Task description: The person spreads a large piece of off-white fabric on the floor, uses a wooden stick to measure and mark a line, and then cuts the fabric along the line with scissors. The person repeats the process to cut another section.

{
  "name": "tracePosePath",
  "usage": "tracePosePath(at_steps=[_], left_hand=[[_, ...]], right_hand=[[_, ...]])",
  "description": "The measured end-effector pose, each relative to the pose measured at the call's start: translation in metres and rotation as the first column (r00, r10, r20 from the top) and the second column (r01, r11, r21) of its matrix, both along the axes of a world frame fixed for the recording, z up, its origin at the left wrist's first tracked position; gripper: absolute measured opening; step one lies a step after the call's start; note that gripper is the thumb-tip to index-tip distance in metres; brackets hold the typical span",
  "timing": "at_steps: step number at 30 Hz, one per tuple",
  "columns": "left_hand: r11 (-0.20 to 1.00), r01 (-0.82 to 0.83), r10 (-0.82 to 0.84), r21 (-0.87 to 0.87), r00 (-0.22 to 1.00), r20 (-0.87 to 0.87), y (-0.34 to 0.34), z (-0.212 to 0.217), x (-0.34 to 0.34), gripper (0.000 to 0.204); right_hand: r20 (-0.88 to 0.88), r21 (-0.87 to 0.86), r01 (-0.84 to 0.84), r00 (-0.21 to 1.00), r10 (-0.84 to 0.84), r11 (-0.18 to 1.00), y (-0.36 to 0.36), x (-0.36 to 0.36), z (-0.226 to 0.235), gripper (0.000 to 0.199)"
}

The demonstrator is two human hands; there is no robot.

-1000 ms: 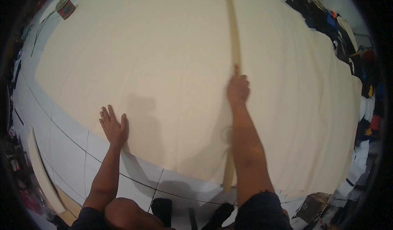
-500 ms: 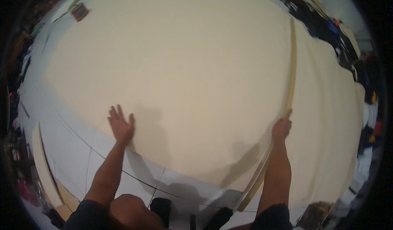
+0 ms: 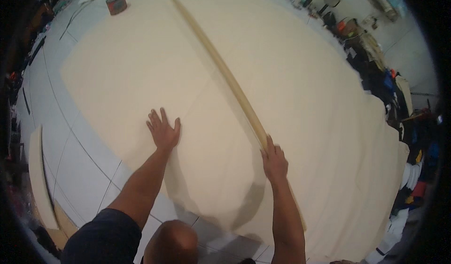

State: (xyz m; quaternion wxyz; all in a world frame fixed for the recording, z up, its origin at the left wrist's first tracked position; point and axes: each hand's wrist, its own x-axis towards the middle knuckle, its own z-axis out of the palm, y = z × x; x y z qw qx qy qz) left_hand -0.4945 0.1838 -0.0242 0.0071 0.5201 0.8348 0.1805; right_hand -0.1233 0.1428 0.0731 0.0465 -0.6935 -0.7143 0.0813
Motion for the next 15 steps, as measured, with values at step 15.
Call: tracePosePath(at_steps=[15], left_hand=[[0.976,0.002,0.024,-0.220,0.993,0.116,0.013,0.030,-0.005,0.079]], right_hand=[[0.228,-0.050,-0.036,0.973,0.047,0.998,0.227,-0.003,-0.054,0.052]])
